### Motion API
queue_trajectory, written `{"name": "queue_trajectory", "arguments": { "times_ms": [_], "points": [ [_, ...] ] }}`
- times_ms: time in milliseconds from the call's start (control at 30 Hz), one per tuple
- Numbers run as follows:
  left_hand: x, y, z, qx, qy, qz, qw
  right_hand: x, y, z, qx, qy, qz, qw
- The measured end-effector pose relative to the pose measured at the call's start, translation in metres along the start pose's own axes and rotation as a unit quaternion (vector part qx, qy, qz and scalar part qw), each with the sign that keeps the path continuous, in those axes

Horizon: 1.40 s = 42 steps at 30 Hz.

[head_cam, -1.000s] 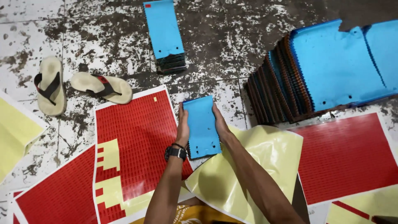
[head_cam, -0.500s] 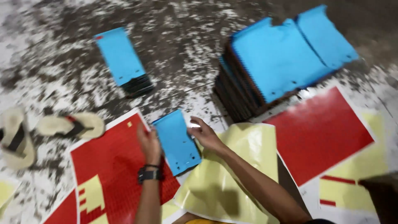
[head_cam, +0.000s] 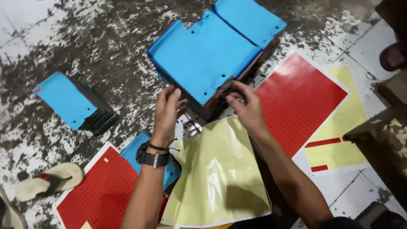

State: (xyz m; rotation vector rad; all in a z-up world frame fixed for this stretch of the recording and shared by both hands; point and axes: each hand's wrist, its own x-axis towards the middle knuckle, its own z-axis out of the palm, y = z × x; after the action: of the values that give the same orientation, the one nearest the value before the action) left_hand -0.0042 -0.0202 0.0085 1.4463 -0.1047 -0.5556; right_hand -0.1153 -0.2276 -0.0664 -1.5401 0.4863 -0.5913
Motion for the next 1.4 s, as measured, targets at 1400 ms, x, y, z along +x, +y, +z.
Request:
{"name": "queue_trajectory", "arguments": {
  "times_ms": [1400],
  "points": [
    [-0.005, 0.064, 0.043, -0.027, 0.065, -0.101, 0.992, 0.048, -0.088, 0.016, 0.183, -0.148, 0.260, 0.936]
  ]
}}
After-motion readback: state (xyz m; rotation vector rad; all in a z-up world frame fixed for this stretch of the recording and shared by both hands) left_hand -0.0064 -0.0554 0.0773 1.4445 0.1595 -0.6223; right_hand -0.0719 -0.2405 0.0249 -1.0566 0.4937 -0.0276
